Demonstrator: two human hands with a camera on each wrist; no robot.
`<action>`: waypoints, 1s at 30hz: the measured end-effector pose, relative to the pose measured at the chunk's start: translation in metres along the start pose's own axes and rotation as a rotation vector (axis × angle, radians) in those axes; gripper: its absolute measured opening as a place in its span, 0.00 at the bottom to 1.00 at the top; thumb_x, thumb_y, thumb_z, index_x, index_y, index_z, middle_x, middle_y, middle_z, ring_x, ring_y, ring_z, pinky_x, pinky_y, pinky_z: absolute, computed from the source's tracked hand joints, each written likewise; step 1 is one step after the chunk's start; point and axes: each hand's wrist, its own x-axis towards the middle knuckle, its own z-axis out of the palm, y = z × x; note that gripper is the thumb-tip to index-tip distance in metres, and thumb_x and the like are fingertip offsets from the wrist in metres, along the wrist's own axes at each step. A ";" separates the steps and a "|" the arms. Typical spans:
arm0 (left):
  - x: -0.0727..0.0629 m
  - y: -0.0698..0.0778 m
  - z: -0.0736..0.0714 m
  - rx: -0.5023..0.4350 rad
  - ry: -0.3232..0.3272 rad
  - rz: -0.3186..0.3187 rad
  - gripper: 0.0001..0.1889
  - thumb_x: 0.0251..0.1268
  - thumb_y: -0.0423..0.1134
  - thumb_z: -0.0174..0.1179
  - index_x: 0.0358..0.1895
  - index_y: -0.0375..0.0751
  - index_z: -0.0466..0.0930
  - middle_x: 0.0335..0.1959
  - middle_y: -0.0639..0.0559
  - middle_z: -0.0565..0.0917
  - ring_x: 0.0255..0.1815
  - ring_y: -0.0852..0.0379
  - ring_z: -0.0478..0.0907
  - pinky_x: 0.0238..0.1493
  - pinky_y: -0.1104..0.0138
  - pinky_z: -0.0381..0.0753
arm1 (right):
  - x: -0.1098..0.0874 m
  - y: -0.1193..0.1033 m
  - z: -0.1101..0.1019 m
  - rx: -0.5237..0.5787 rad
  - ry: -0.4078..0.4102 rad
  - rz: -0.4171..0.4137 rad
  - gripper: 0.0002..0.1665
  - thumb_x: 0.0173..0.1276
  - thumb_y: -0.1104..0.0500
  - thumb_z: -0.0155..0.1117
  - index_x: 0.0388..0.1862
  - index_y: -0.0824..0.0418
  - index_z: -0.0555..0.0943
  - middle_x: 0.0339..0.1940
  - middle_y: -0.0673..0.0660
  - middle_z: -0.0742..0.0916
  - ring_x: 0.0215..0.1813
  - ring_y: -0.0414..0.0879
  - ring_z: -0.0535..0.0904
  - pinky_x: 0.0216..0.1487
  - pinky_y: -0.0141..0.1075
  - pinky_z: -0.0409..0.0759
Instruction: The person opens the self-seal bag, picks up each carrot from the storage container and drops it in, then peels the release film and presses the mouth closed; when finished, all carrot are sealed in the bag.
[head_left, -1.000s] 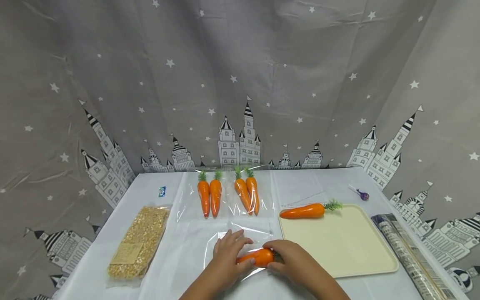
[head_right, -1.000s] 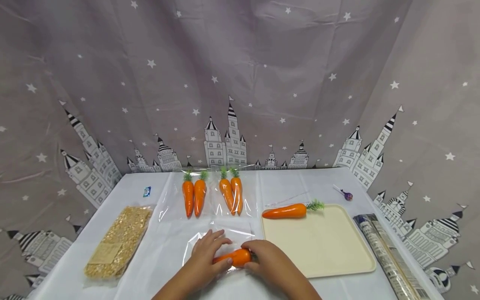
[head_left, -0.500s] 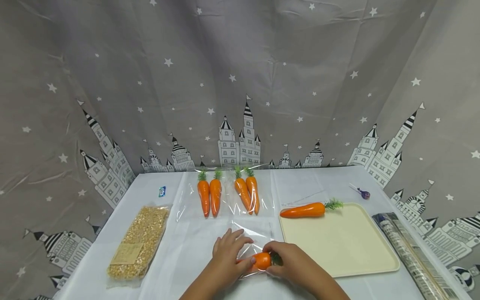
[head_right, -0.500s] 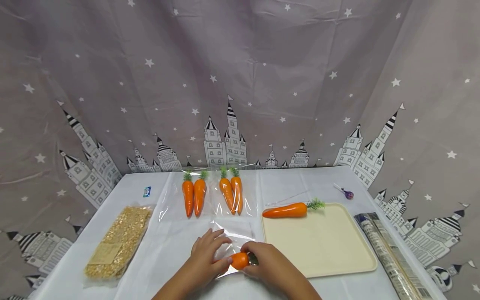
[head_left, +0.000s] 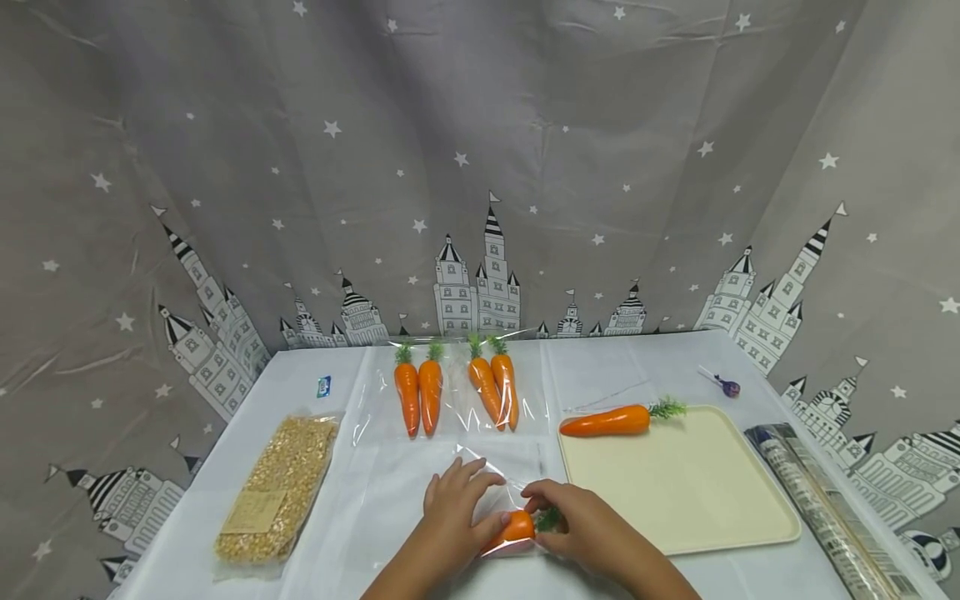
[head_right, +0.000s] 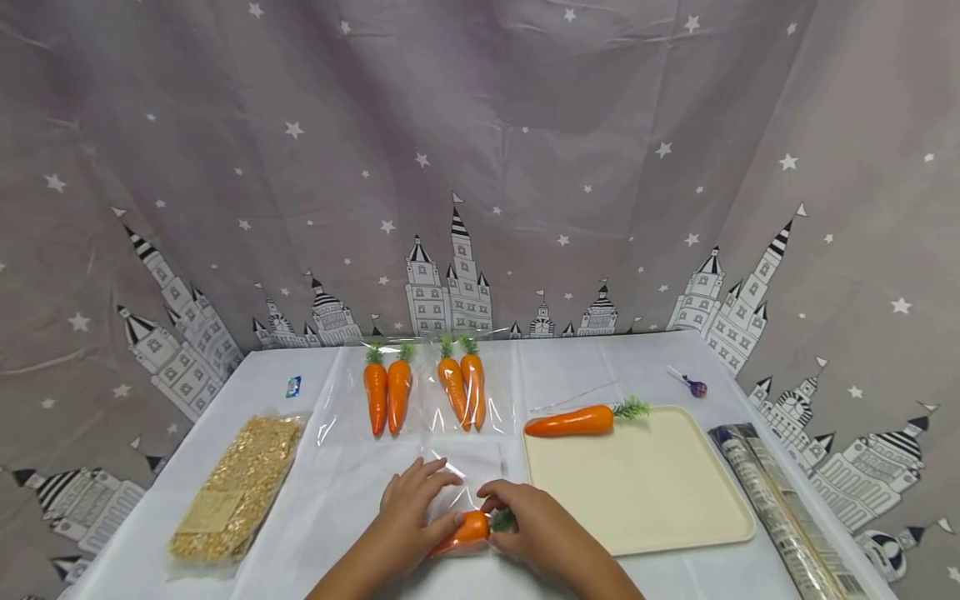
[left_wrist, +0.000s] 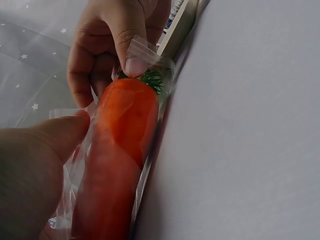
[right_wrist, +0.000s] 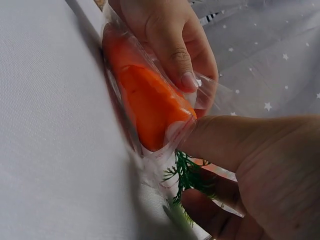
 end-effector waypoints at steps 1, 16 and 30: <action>0.000 0.001 0.000 0.001 -0.001 -0.004 0.22 0.66 0.56 0.70 0.59 0.56 0.81 0.74 0.41 0.73 0.79 0.28 0.59 0.72 0.21 0.46 | 0.000 0.001 0.000 0.004 -0.001 -0.002 0.30 0.65 0.58 0.78 0.65 0.53 0.79 0.50 0.38 0.89 0.41 0.31 0.79 0.47 0.30 0.83; -0.001 0.000 0.001 0.010 0.022 0.023 0.21 0.65 0.53 0.72 0.59 0.56 0.81 0.72 0.43 0.75 0.78 0.30 0.63 0.70 0.21 0.49 | -0.004 0.003 -0.002 0.074 -0.031 -0.024 0.33 0.66 0.55 0.76 0.70 0.50 0.78 0.51 0.33 0.89 0.37 0.34 0.77 0.44 0.30 0.77; -0.001 -0.003 0.003 -0.039 0.028 0.016 0.23 0.64 0.56 0.72 0.60 0.56 0.81 0.71 0.43 0.76 0.78 0.33 0.63 0.72 0.24 0.50 | -0.005 0.012 -0.008 0.094 0.146 -0.048 0.21 0.69 0.58 0.74 0.60 0.55 0.85 0.50 0.46 0.92 0.46 0.39 0.84 0.44 0.31 0.83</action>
